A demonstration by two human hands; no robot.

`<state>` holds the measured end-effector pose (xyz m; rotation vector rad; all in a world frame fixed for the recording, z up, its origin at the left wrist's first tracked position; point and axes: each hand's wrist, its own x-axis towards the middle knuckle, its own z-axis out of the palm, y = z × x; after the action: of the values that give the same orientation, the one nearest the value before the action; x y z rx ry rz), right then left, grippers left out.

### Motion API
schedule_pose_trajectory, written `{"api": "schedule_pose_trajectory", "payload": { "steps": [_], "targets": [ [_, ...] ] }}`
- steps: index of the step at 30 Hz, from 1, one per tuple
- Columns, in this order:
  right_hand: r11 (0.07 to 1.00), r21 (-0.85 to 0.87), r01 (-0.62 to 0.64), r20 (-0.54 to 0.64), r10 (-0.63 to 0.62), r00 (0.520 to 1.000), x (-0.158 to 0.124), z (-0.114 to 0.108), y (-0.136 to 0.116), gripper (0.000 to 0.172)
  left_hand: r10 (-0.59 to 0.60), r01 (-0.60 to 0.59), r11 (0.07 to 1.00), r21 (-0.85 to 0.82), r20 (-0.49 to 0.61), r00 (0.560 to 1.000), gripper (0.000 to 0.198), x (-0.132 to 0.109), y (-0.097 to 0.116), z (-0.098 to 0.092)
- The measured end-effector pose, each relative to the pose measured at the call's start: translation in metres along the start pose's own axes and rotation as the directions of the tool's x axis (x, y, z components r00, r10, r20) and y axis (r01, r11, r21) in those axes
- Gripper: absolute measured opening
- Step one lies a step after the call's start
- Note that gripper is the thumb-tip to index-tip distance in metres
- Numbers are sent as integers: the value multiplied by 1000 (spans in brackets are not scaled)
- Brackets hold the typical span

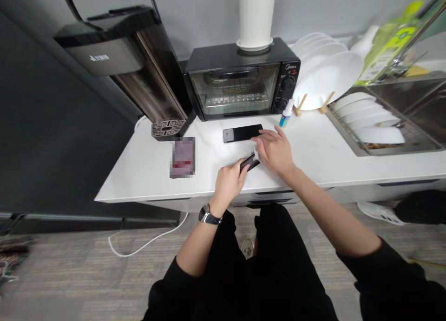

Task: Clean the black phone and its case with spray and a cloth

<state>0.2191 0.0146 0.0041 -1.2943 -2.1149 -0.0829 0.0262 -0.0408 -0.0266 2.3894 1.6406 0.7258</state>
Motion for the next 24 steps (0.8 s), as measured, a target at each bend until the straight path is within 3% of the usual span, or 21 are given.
{"api": "schedule_pose_trajectory", "payload": {
  "steps": [3, 5, 8, 12, 14, 16, 21, 24],
  "targets": [
    [987, 60, 149, 52, -152, 987, -14, 9, -52, 47, -11, 10, 999, 48, 22, 1000, 18, -1, -7, 5],
    [966, 90, 241, 79, -248, 966, -19, 12, -73, 45, -14, 11, 998, 60, 39, 999, 16, -2, -11, 7],
    [968, 63, 242, 92, -247, 965, -16, 8, -55, 46, 3, -6, 999, 46, 59, 998, 15, -3, -12, 4],
    [999, -37, 36, 44, -35, 998, 0, -3, 12, 49, 32, -32, 999, -38, 10, 999, 28, -3, -3, -3],
    [998, -51, -30, 5, 30, 1000, 3, -5, 25, 50, 38, -39, 998, -54, -17, 999, 33, -2, 0, -4],
    [1000, -25, -6, -8, 6, 1000, -1, -4, 11, 49, 30, -30, 999, -14, 1, 1000, 31, -2, 1, -2],
    [962, 61, 266, 67, -270, 960, -23, 9, -62, 42, -27, 16, 994, 112, 100, 995, 15, -2, -7, 4],
    [959, 40, 279, 74, -281, 957, -21, 7, -49, 42, -11, -1, 995, 103, 112, 994, 15, -3, -8, 1]
  ]
}}
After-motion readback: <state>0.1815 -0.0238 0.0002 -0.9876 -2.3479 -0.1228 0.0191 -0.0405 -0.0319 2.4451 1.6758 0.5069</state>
